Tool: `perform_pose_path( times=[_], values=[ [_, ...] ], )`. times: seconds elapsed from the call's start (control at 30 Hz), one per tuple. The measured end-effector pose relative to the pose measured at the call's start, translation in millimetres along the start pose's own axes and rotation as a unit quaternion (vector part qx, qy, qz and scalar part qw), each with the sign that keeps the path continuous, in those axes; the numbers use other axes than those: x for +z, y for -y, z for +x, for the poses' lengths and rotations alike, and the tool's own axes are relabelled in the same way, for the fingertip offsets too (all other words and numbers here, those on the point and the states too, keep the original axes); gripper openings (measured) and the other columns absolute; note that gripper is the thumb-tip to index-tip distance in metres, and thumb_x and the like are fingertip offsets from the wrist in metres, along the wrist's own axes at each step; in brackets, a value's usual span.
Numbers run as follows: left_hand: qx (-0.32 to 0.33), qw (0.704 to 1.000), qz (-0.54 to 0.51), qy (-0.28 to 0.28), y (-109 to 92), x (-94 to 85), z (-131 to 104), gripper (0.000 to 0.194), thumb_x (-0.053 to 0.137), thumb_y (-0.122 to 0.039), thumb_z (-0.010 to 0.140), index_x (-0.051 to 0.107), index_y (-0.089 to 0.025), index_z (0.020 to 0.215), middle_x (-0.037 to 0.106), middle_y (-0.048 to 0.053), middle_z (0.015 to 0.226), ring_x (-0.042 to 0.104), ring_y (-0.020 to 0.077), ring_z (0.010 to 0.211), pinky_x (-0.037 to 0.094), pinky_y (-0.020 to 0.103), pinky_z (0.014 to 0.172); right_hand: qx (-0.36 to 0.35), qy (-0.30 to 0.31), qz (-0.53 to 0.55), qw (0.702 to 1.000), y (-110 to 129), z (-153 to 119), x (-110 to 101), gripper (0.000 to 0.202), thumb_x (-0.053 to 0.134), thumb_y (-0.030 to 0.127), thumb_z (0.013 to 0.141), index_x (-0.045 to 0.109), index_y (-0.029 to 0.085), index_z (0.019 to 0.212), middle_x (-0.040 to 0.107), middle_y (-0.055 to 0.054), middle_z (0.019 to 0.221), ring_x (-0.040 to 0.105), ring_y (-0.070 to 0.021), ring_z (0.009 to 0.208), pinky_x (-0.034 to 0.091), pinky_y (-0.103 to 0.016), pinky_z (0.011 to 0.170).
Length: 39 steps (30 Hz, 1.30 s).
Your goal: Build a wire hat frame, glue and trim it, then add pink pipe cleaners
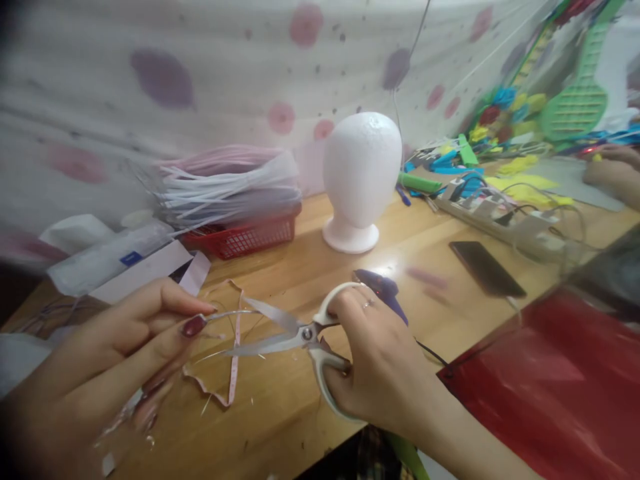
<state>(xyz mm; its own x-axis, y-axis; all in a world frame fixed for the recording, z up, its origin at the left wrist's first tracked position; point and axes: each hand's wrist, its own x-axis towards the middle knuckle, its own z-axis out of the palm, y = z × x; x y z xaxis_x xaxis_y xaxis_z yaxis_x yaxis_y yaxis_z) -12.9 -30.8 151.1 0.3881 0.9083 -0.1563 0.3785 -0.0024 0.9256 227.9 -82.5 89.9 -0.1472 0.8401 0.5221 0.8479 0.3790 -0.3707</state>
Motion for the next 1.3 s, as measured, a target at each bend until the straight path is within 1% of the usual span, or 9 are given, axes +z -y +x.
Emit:
perform_pose_path(
  times=[0.37,0.53,0.67,0.8,0.93,1.03,1.13,1.2,1.3],
  values=[
    [0.000,0.998,0.060,-0.024,-4,10.5,-13,0.024,0.049,-0.052,0.095,0.054,-0.029,0.099,0.043,-0.011,0.046,0.040,0.0068,0.037,0.033,0.016,0.040,-0.041,-0.030,-0.085,0.995,0,12,-8,0.017,0.053,0.015,0.076,0.042,0.023,0.087,0.058,-0.004,0.077,0.051,-0.0182,0.066,0.037,-0.029,0.056],
    [-0.001,1.000,-0.005,0.031,-5,3.3,-5,0.025,0.045,-0.051,0.098,0.051,-0.027,0.103,0.037,-0.012,0.050,0.030,0.0049,0.039,0.024,0.014,0.039,0.037,0.006,0.085,0.996,-7,4,-12,0.022,0.063,0.017,0.076,0.043,0.024,0.083,0.055,0.001,0.075,0.050,-0.0148,0.065,0.040,-0.027,0.057],
    [-0.002,0.991,-0.083,0.104,1,-5.7,11,0.025,0.046,-0.050,0.098,0.049,-0.025,0.103,0.032,-0.012,0.053,0.020,0.0046,0.041,0.021,0.011,0.038,0.164,0.028,0.380,0.910,-5,0,-6,0.026,0.072,0.025,0.080,0.046,0.024,0.084,0.060,0.002,0.077,0.058,-0.0136,0.067,0.048,-0.025,0.057],
    [0.023,0.976,-0.138,0.169,10,-9.7,23,0.029,0.049,-0.053,0.096,0.048,-0.025,0.101,0.031,-0.013,0.051,0.020,0.0045,0.036,0.020,0.011,0.032,0.210,0.016,0.489,0.846,10,5,1,0.033,0.080,0.030,0.075,0.047,0.024,0.081,0.061,0.003,0.071,0.059,-0.0117,0.061,0.051,-0.023,0.054],
    [0.006,0.965,-0.174,0.198,12,-9.6,26,0.023,0.049,-0.048,0.098,0.049,-0.026,0.105,0.036,-0.013,0.052,0.022,0.0037,0.034,0.022,0.011,0.031,0.203,0.003,0.511,0.835,20,8,5,0.031,0.079,0.031,0.076,0.050,0.024,0.076,0.054,0.006,0.058,0.049,-0.0094,0.046,0.041,-0.021,0.041],
    [0.008,0.950,-0.221,0.219,12,-10.3,29,0.021,0.049,-0.043,0.099,0.049,-0.026,0.109,0.044,-0.011,0.055,0.036,0.0055,0.035,0.033,0.014,0.035,0.193,-0.032,0.524,0.829,20,6,10,0.027,0.076,0.034,0.080,0.051,0.024,0.075,0.049,0.006,0.052,0.044,-0.0096,0.042,0.036,-0.022,0.036],
    [0.080,0.944,-0.227,0.225,15,-13.2,37,0.023,0.044,-0.037,0.101,0.051,-0.021,0.115,0.062,-0.004,0.062,0.063,0.0134,0.060,0.052,0.026,0.062,0.176,-0.078,0.546,0.815,16,6,17,0.030,0.071,0.040,0.084,0.048,0.024,0.072,0.045,0.006,0.051,0.043,-0.0111,0.040,0.033,-0.024,0.033],
    [0.136,0.944,-0.221,0.203,19,-16.3,43,0.025,0.040,-0.033,0.102,0.054,-0.018,0.115,0.068,0.000,0.065,0.068,0.0176,0.079,0.051,0.033,0.081,0.171,-0.093,0.562,0.804,13,7,21,0.029,0.068,0.039,0.085,0.048,0.024,0.071,0.043,0.006,0.050,0.040,-0.0107,0.039,0.031,-0.024,0.033],
    [0.162,0.939,-0.243,0.184,26,-20.3,52,0.025,0.037,-0.030,0.102,0.056,-0.017,0.112,0.069,0.000,0.061,0.066,0.0184,0.076,0.046,0.035,0.084,0.178,-0.102,0.575,0.792,7,7,24,0.029,0.066,0.037,0.086,0.048,0.024,0.069,0.039,0.007,0.048,0.036,-0.0095,0.039,0.031,-0.024,0.035]
  ],
)
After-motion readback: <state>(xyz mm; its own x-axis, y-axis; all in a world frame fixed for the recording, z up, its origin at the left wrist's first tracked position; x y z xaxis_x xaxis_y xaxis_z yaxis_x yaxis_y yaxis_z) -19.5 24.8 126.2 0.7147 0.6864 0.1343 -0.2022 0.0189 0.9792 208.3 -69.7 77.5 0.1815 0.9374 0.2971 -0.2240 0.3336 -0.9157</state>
